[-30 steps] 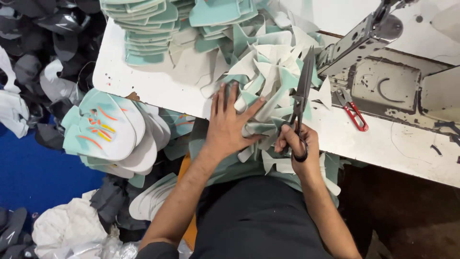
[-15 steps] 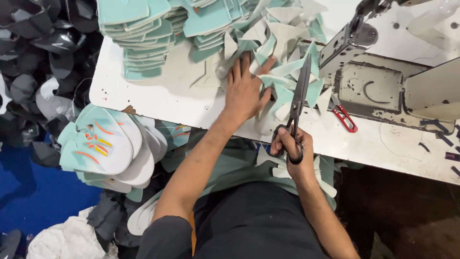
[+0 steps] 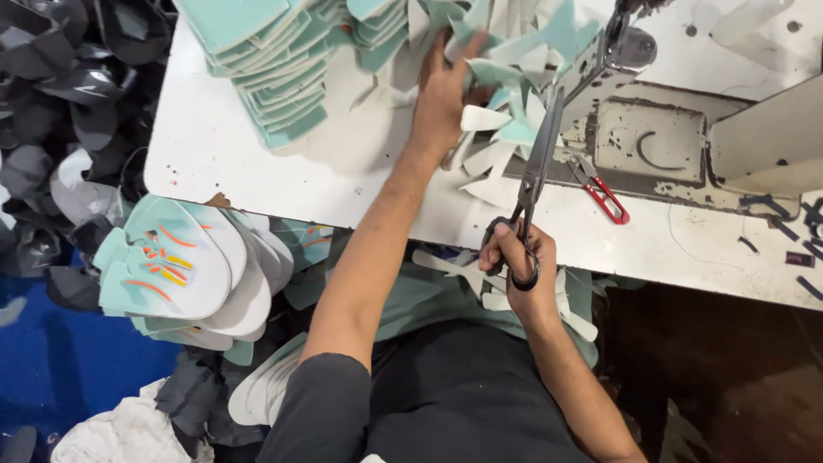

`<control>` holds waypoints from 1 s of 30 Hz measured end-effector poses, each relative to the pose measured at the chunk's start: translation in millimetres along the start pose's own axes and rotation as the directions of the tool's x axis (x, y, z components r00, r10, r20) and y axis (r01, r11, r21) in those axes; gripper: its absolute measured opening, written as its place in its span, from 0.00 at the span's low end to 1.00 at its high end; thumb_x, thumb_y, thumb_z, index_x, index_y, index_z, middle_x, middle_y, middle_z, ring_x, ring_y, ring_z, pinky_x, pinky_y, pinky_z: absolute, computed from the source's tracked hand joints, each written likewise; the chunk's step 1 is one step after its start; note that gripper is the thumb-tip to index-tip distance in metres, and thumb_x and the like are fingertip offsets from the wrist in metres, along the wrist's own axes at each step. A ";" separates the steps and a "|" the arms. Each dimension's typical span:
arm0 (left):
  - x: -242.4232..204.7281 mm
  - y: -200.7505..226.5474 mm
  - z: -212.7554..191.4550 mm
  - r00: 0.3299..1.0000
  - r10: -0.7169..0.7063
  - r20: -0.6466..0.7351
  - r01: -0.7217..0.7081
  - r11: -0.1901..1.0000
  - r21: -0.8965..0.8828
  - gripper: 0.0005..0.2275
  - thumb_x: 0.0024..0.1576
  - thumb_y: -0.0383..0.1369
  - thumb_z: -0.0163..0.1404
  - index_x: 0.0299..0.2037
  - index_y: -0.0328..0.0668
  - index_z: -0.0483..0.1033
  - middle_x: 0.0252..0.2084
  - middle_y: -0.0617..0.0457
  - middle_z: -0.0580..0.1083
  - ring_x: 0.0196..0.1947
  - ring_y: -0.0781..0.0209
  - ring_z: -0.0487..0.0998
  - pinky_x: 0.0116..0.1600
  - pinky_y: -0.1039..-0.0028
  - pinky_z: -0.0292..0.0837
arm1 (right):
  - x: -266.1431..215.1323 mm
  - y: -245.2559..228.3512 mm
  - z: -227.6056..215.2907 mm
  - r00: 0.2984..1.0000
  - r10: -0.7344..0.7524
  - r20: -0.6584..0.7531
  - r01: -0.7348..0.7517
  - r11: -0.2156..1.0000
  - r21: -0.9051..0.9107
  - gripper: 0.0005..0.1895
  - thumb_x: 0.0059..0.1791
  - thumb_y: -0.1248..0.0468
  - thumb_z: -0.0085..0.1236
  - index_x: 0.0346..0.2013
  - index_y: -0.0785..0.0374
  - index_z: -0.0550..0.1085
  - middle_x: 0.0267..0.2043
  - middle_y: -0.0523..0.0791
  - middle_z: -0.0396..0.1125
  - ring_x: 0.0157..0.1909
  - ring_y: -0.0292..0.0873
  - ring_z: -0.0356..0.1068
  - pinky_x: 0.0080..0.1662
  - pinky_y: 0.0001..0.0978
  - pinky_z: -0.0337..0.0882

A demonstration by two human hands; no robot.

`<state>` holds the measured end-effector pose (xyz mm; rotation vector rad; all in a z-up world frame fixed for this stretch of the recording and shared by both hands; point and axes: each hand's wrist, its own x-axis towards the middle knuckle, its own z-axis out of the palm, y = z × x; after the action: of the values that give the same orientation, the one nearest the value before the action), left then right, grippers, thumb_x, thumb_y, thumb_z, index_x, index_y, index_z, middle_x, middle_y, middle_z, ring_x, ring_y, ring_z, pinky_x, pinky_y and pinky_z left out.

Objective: The person uses shears to trim excess material from the edges of light blue and white shoe parts. They repeatedly pick up a part, cut along the edges, and place it on a pile on the table.

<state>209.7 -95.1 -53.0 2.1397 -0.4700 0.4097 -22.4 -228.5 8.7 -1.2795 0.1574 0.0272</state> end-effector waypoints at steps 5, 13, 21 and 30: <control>-32.7 -0.7 -19.4 0.986 0.082 -0.147 -0.088 0.995 -0.037 0.32 0.60 0.39 0.61 0.73 0.50 0.59 0.77 0.35 0.50 0.77 0.33 0.51 0.77 0.53 0.55 | -3.5 2.7 -15.4 0.998 -0.029 -0.054 0.027 0.999 -0.047 0.18 0.56 0.59 0.53 0.25 0.64 0.67 0.23 0.44 0.63 0.26 0.40 0.68 0.32 0.32 0.66; -230.8 32.5 -89.2 0.988 0.121 0.091 -0.117 0.992 -0.052 0.07 0.62 0.36 0.55 0.40 0.43 0.76 0.41 0.49 0.78 0.41 0.48 0.80 0.47 0.60 0.76 | 7.7 -3.4 -8.0 0.995 -0.079 -0.054 0.083 0.993 0.082 0.19 0.59 0.60 0.53 0.26 0.65 0.66 0.24 0.44 0.61 0.28 0.41 0.67 0.32 0.32 0.64; -214.9 63.3 -42.8 0.858 -0.032 0.513 -0.177 0.919 0.353 0.50 0.39 0.67 0.58 0.62 0.31 0.64 0.61 0.28 0.65 0.63 0.30 0.62 0.67 0.45 0.56 | -0.1 -2.8 -2.5 0.991 -0.136 -0.015 0.136 0.988 0.078 0.18 0.59 0.60 0.54 0.27 0.66 0.67 0.24 0.45 0.61 0.27 0.44 0.67 0.31 0.34 0.64; -238.3 101.4 89.2 0.443 0.181 0.878 0.154 0.949 -0.273 0.30 0.54 0.53 0.56 0.65 0.50 0.71 0.67 0.53 0.74 0.66 0.61 0.72 0.71 0.69 0.68 | -10.2 -3.9 -6.8 0.990 -0.116 -0.080 0.123 0.987 0.099 0.16 0.58 0.62 0.54 0.28 0.66 0.66 0.25 0.46 0.62 0.28 0.42 0.65 0.34 0.35 0.67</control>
<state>-35.9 -180.1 -139.5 1.8555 -1.0696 -0.8675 -32.7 -235.4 11.9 -1.1843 0.1440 -0.1303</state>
